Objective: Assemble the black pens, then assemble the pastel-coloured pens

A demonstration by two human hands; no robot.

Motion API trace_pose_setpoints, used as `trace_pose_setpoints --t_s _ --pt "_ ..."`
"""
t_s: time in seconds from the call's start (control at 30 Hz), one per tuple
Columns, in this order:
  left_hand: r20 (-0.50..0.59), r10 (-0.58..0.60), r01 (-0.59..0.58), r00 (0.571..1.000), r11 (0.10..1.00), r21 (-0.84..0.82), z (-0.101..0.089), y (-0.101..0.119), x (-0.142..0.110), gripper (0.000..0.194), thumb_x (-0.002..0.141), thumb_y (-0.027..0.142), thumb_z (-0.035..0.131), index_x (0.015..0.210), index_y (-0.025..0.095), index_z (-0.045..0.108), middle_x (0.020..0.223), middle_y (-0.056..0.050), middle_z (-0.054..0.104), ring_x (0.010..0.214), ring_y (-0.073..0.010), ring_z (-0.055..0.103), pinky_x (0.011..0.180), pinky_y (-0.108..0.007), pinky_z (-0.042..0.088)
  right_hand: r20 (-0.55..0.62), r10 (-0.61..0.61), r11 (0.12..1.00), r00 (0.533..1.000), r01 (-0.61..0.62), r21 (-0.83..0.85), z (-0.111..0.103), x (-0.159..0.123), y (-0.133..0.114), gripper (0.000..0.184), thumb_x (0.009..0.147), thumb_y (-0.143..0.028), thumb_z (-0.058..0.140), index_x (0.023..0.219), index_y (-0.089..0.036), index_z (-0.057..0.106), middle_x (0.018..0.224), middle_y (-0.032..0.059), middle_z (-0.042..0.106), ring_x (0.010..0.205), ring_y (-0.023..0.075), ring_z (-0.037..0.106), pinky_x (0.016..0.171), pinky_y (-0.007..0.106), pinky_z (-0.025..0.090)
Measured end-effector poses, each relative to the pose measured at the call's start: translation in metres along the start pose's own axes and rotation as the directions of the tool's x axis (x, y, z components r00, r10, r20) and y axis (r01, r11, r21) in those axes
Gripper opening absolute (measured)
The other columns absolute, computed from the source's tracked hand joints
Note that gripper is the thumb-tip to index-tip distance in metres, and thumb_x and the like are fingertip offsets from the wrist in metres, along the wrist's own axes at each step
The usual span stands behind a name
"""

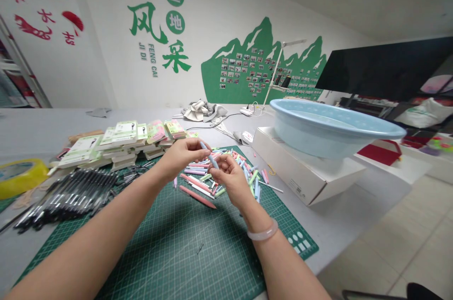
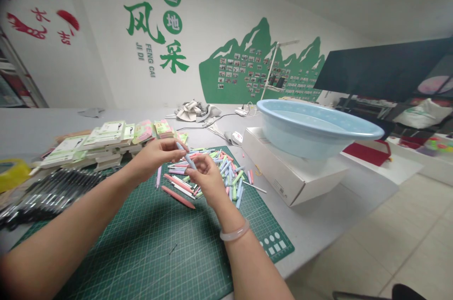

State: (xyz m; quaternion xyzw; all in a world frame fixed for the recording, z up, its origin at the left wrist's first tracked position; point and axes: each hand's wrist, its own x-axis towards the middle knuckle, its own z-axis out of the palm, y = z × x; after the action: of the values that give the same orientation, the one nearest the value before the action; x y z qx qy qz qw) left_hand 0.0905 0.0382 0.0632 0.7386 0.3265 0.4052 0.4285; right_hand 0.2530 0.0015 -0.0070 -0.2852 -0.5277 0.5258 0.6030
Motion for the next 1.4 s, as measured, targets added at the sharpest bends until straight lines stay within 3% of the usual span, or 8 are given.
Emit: trace_pose_setpoints --t_s 0.13,0.27,0.57,0.77,1.0,1.17,1.3,1.4 --pt "-0.071 -0.012 0.009 0.997 0.999 -0.052 0.005 -0.01 -0.008 0.024 0.073 0.036 0.065 0.082 0.014 0.066 0.072 -0.002 0.06 0.067 -0.0137 0.052 0.062 -0.024 0.039 -0.016 -0.021 0.997 1.0 0.019 -0.068 0.001 -0.001 0.005 0.02 0.068 -0.022 0.072 0.076 -0.017 0.054 0.064 -0.0041 0.058 0.053 0.0076 0.049 0.05 0.019 0.038" --pt "-0.113 -0.015 0.005 0.993 0.996 -0.083 0.009 -0.017 -0.013 0.025 0.073 0.038 0.066 0.081 0.014 0.067 0.072 -0.001 0.06 0.066 -0.0133 0.051 0.063 -0.024 0.039 -0.006 0.0 0.996 1.0 -0.001 -0.085 0.004 -0.001 0.012 0.016 0.074 -0.028 0.066 0.077 -0.016 0.057 0.06 -0.0025 0.06 0.047 0.0081 0.049 0.046 0.02 0.037" --pt "-0.034 -0.099 0.083 0.994 0.943 -0.322 0.009 -0.035 -0.017 0.027 0.074 0.034 0.067 0.092 0.013 0.068 0.078 -0.004 0.064 0.071 -0.0144 0.056 0.069 -0.026 0.042 0.199 0.213 0.93 0.957 -0.261 0.258 0.011 -0.005 0.013 0.027 0.084 -0.037 0.054 0.087 -0.012 0.062 0.057 -0.0007 0.055 0.042 0.004 0.037 0.039 0.016 0.024" --pt "-0.082 -0.088 0.039 0.993 0.882 -0.47 0.012 -0.038 -0.017 0.027 0.068 0.025 0.073 0.091 0.016 0.063 0.082 -0.002 0.064 0.076 -0.0138 0.058 0.071 -0.025 0.045 0.247 0.215 0.898 0.945 -0.291 0.329 0.015 -0.008 0.011 0.018 0.077 -0.026 0.066 0.086 -0.015 0.057 0.07 0.003 0.064 0.049 0.005 0.048 0.043 0.014 0.031" --pt "-0.008 -0.149 0.124 0.989 0.849 -0.514 0.016 -0.029 -0.02 0.034 0.071 0.03 0.071 0.1 0.015 0.061 0.089 -0.006 0.065 0.077 -0.0148 0.06 0.068 -0.025 0.046 0.278 0.237 0.869 0.931 -0.331 0.367 0.018 -0.008 0.015 0.02 0.08 -0.03 0.064 0.092 -0.016 0.056 0.078 0.0066 0.069 0.059 0.0082 0.059 0.055 0.016 0.043" --pt "-0.074 -0.185 0.128 0.98 0.871 -0.475 0.019 -0.033 -0.019 0.025 0.065 0.028 0.075 0.081 0.014 0.062 0.072 0.0 0.061 0.059 -0.0086 0.054 0.053 -0.018 0.041 0.284 0.228 0.878 0.931 -0.323 0.354 0.021 -0.009 0.017 0.021 0.08 -0.032 0.064 0.092 -0.017 0.055 0.077 0.0052 0.069 0.058 0.0082 0.058 0.058 0.019 0.046" --pt "0.071 -0.244 0.236 0.967 0.753 -0.615 0.018 -0.033 -0.021 0.039 0.07 0.03 0.072 0.105 0.017 0.061 0.087 -0.008 0.067 0.069 -0.0148 0.062 0.054 -0.022 0.046 0.265 0.217 0.881 0.94 -0.305 0.361 0.022 -0.009 0.018 0.022 0.081 -0.032 0.063 0.096 -0.017 0.057 0.076 0.004 0.068 0.055 0.0079 0.057 0.056 0.019 0.046" --pt "0.052 -0.251 0.222 0.967 0.716 -0.662 0.021 -0.033 -0.021 0.046 0.069 0.027 0.073 0.111 0.019 0.057 0.097 -0.009 0.066 0.076 -0.016 0.064 0.057 -0.023 0.049 0.243 0.21 0.876 0.947 -0.292 0.384 0.022 -0.008 0.019 0.018 0.08 -0.03 0.064 0.091 -0.017 0.057 0.077 0.0036 0.068 0.056 0.0079 0.057 0.057 0.02 0.047"
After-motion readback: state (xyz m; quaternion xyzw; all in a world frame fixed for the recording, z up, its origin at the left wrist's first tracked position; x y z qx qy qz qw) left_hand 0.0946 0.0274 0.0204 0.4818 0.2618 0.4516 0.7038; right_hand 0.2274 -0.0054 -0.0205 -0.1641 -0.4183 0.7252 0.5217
